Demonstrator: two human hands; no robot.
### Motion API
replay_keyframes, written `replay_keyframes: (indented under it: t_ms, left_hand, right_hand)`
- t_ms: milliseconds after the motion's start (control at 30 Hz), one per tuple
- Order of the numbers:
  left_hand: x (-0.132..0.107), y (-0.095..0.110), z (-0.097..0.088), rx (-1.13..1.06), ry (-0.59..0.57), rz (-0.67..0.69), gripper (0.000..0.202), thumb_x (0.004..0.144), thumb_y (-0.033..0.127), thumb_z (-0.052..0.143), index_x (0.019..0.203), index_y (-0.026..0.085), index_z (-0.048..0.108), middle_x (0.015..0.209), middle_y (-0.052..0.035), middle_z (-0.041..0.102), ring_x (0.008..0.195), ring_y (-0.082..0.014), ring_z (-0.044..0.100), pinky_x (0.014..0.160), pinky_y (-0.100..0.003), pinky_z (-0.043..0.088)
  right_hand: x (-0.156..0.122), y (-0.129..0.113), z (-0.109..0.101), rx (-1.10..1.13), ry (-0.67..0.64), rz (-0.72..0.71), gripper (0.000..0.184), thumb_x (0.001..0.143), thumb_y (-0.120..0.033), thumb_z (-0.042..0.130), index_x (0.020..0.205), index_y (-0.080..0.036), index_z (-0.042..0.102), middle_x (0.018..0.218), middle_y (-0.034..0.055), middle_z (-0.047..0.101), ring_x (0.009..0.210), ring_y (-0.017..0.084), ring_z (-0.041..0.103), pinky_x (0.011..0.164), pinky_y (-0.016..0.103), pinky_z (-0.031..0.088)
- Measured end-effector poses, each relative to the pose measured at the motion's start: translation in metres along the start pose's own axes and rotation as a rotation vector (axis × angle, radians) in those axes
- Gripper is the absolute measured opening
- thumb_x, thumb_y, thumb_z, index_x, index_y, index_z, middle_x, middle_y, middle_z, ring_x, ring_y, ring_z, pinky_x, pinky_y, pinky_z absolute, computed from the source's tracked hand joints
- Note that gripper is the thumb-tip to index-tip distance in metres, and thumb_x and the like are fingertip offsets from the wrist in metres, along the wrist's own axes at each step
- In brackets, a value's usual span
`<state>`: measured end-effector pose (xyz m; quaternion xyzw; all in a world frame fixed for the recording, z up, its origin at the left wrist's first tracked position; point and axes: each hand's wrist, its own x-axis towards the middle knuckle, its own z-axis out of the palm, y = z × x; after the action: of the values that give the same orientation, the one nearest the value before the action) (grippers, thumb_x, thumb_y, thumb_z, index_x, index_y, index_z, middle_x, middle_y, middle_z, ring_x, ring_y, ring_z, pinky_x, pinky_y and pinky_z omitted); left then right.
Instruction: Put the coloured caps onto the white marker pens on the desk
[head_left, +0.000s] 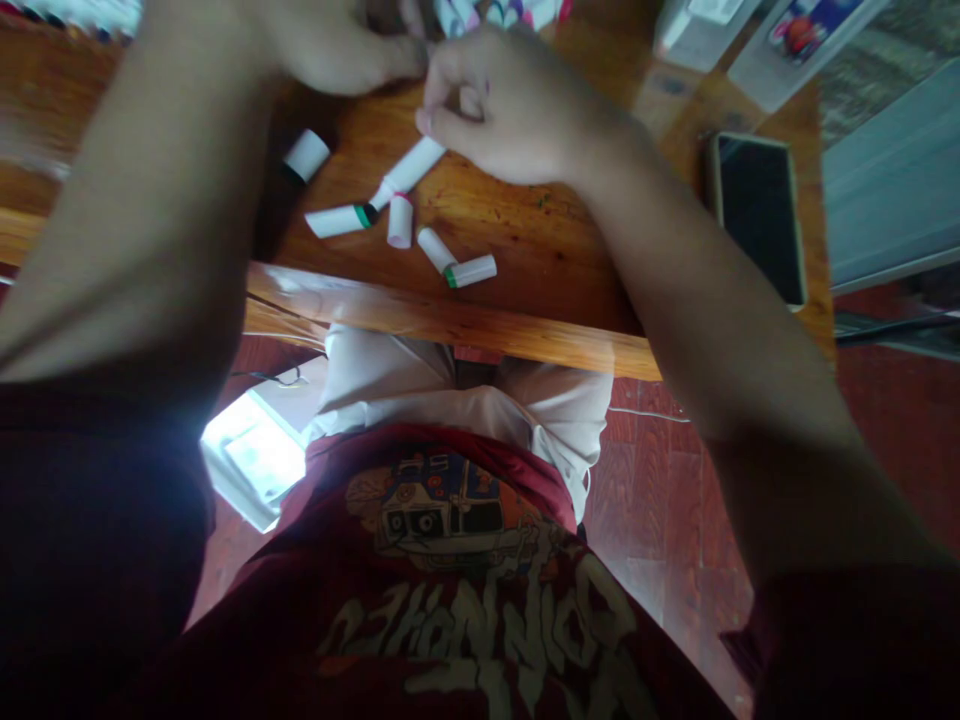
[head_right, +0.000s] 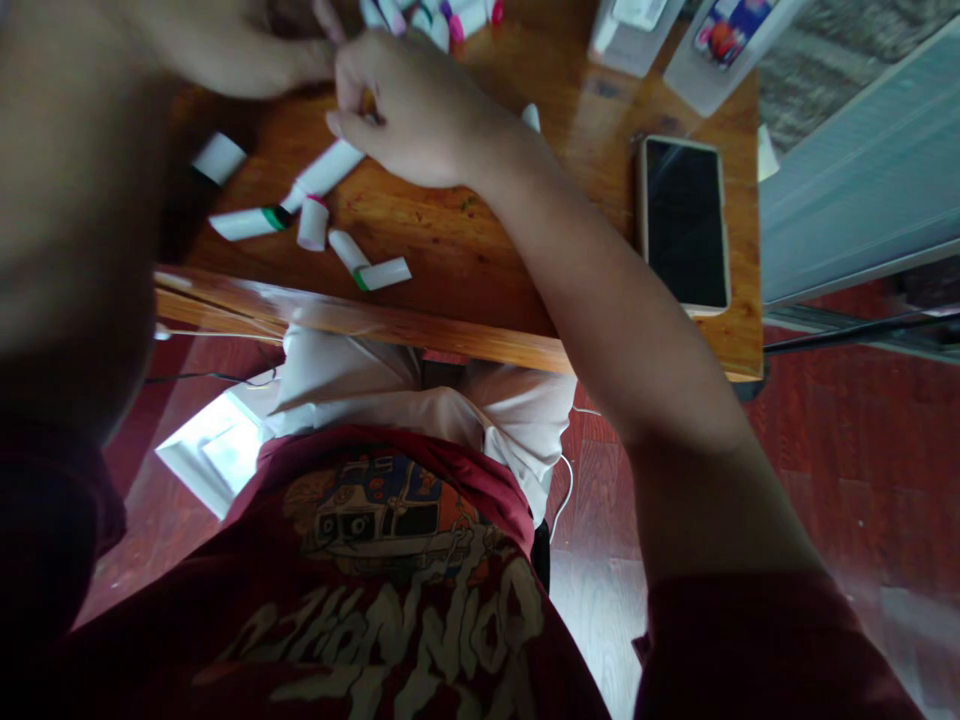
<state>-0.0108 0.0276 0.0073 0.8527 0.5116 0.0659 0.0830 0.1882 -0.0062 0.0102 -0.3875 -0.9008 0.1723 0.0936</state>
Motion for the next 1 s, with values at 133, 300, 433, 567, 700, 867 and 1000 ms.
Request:
replay_keyframes:
  t_ms: [133,300,433,567,700,867,1000]
  left_hand:
    - [-0.001,-0.003,0.0,0.007,0.024,-0.039,0.043,0.093,0.034,0.05,0.122,0.006,0.066,0.092,0.0012,0.058,0.114,-0.0277,0.065,0.1,-0.045,0.045]
    - [0.001,-0.011,0.006,-0.028,0.053,-0.01,0.043,0.09,0.036,0.055,0.119,0.007,0.069,0.092,-0.0037,0.062,0.105,-0.0271,0.067,0.099,-0.048,0.05]
    - [0.0,-0.013,0.007,-0.055,0.067,0.025,0.043,0.09,0.038,0.054,0.118,0.008,0.07,0.091,-0.0031,0.06,0.1,-0.0228,0.066,0.098,-0.046,0.049]
    - [0.0,-0.012,0.006,-0.059,0.057,-0.003,0.04,0.091,0.035,0.055,0.119,0.009,0.069,0.089,-0.0015,0.059,0.098,-0.021,0.066,0.098,-0.044,0.049]
    - [0.0,-0.015,0.007,-0.056,0.066,0.017,0.038,0.091,0.034,0.055,0.118,0.01,0.069,0.087,-0.0007,0.058,0.095,-0.0183,0.065,0.097,-0.043,0.049]
    - [0.0,-0.014,0.008,-0.056,0.061,-0.011,0.037,0.093,0.035,0.056,0.118,0.011,0.069,0.089,-0.0003,0.059,0.093,-0.016,0.065,0.096,-0.039,0.048]
    - [-0.001,-0.009,0.006,-0.054,0.07,0.003,0.033,0.094,0.031,0.056,0.115,0.009,0.07,0.087,0.0001,0.058,0.086,-0.011,0.06,0.095,-0.034,0.046]
  right_hand:
    - [-0.001,0.002,0.003,-0.007,0.025,-0.036,0.041,0.098,-0.038,0.05,0.117,-0.008,0.072,0.107,0.0033,0.07,0.09,0.008,0.058,0.088,0.021,0.037]
    - [0.0,0.005,0.008,0.027,0.071,-0.073,0.036,0.098,-0.034,0.053,0.112,-0.008,0.074,0.084,0.0025,0.065,0.068,0.006,0.043,0.081,0.023,0.037]
    - [0.0,0.005,0.008,0.056,0.071,-0.057,0.035,0.097,-0.034,0.055,0.11,-0.008,0.073,0.075,-0.0007,0.058,0.064,0.005,0.035,0.076,0.022,0.033]
    - [-0.001,0.004,0.006,0.065,0.051,-0.041,0.035,0.098,-0.033,0.054,0.113,-0.007,0.072,0.073,-0.0018,0.054,0.066,0.005,0.035,0.08,0.022,0.034]
    - [-0.001,0.004,0.006,0.055,0.047,-0.045,0.036,0.098,-0.034,0.053,0.112,-0.007,0.072,0.073,-0.0019,0.053,0.066,0.005,0.034,0.079,0.022,0.033]
    - [-0.001,0.004,0.006,0.04,0.044,-0.036,0.036,0.098,-0.036,0.053,0.112,-0.009,0.072,0.076,-0.0009,0.057,0.063,0.004,0.033,0.069,0.022,0.025]
    - [-0.001,0.004,0.007,0.053,0.051,-0.033,0.035,0.098,-0.036,0.054,0.112,-0.01,0.072,0.076,-0.0007,0.058,0.063,0.005,0.034,0.067,0.023,0.023]
